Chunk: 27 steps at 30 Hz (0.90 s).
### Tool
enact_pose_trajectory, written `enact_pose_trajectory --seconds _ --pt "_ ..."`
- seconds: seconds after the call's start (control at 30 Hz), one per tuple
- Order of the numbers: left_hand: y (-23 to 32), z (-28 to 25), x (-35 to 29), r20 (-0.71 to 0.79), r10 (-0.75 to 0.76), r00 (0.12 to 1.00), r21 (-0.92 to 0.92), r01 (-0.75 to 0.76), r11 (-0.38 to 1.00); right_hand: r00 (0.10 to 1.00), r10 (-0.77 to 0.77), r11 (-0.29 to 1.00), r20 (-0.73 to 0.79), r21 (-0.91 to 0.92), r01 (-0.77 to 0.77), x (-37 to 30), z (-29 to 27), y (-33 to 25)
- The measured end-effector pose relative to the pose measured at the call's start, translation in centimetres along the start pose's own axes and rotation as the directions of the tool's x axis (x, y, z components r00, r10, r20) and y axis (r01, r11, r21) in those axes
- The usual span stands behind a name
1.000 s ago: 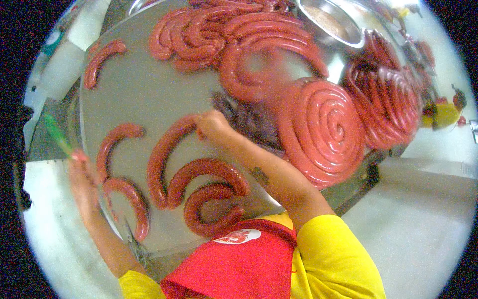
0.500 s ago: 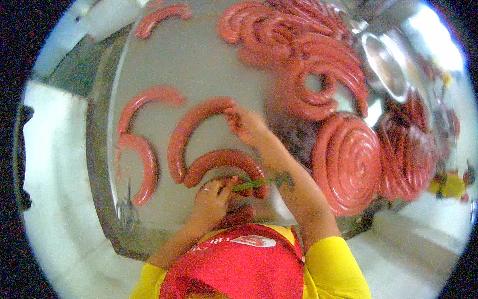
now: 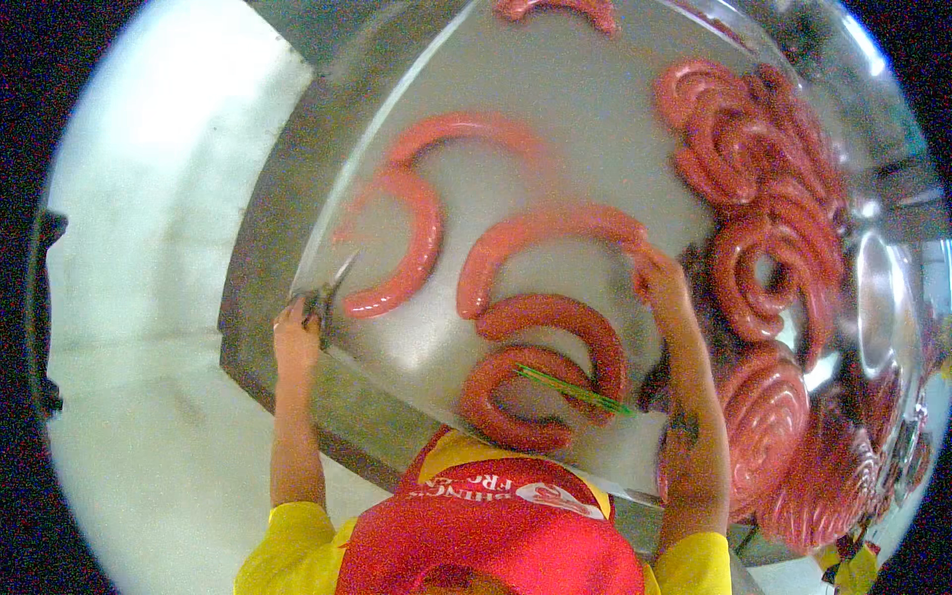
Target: The person coils long raw sausage links into spiral shapes on a stainless steel table using a green plastic tool to guide the casing. They repeatedly cut the links with scissors and transfer the finished spirals into a large metal bowl.
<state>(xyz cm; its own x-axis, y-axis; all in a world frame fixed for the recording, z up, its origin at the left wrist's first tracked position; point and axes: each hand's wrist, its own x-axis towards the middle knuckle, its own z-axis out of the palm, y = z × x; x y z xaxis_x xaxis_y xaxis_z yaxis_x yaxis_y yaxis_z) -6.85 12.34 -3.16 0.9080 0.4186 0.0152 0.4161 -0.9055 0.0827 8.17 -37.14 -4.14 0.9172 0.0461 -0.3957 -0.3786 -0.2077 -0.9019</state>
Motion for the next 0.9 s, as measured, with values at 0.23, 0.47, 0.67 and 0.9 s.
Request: enact_pose_trajectory --seconds 0.23,0.47,0.67,0.9 --pt "2.9 -4.4 -1.0 0.092 -0.087 0.992 -0.115 0.098 0.989 0.967 -0.206 0.979 0.149 0.026 0.204 1.2 -1.5 -0.5" --pt "14.0 -8.5 -3.6 0.736 0.227 0.638 -0.595 0.45 0.666 0.913 -0.065 0.957 0.402 0.285 -0.057 -1.4 -1.7 -2.5" --pt "19.8 -4.1 -3.7 0.657 0.659 0.367 -0.754 0.294 0.588 0.847 -0.169 0.964 0.504 0.263 0.035 -3.1 -1.3 -4.3" --pt "22.8 -2.7 -2.5 0.659 0.699 0.277 -0.698 0.571 0.432 0.82 -0.112 0.913 0.561 0.385 -0.139 -3.3 -0.5 -4.0"
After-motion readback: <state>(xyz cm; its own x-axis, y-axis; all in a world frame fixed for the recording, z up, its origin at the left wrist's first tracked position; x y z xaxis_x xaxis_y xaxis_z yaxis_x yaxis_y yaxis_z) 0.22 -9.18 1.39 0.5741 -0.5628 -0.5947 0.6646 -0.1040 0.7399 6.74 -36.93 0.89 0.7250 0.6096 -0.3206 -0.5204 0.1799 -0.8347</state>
